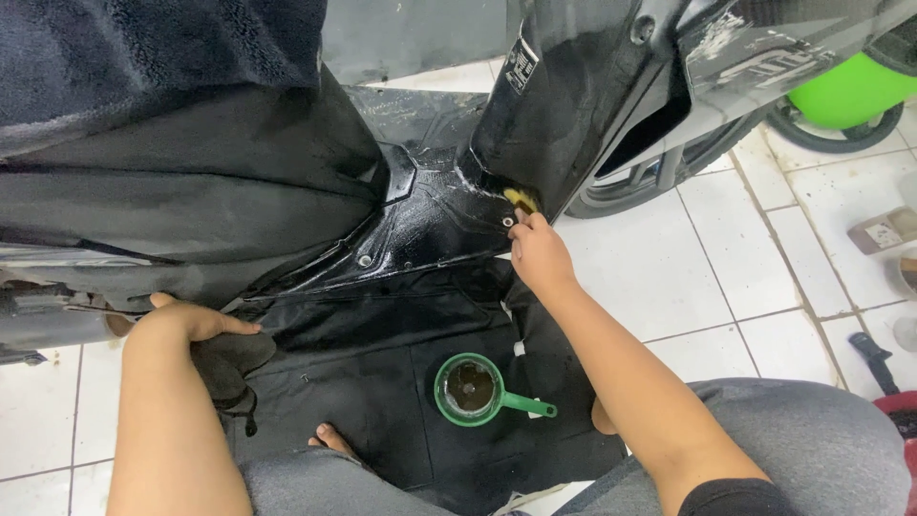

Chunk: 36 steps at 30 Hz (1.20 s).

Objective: The person paints the lower side panel of a black motorcycle using a small brush dipped in a green container of black paint. They repeatedly apply the paint to the surface and dip the brush back into the container to reload.

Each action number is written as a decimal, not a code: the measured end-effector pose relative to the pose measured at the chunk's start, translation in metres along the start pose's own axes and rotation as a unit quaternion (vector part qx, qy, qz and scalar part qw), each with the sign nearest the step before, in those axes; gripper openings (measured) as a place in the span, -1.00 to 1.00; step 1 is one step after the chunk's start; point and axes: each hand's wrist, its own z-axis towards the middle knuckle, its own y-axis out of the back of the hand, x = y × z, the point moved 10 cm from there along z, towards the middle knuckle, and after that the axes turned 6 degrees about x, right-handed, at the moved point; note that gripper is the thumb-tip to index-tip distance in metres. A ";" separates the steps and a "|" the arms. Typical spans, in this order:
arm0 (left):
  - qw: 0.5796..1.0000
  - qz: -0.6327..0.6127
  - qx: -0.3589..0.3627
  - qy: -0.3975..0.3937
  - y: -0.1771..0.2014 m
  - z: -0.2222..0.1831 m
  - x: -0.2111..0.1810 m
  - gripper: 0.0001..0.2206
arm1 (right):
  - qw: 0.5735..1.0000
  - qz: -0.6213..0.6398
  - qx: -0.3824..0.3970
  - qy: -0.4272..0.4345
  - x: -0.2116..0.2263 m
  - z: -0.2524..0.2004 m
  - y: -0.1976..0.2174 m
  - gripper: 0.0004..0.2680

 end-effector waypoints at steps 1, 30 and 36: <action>1.000 0.002 0.000 0.000 0.000 -0.007 0.000 0.43 | 1.000 0.000 0.001 -0.001 0.004 -0.004 0.004 -0.86; 1.000 0.004 0.009 0.012 0.001 -0.029 -0.002 0.41 | 0.985 0.168 -0.011 -0.051 0.015 0.017 0.017 -0.82; 1.000 -0.025 0.001 0.002 -0.003 -0.009 0.001 0.38 | 0.993 0.102 -0.028 0.057 0.053 0.030 0.009 -0.90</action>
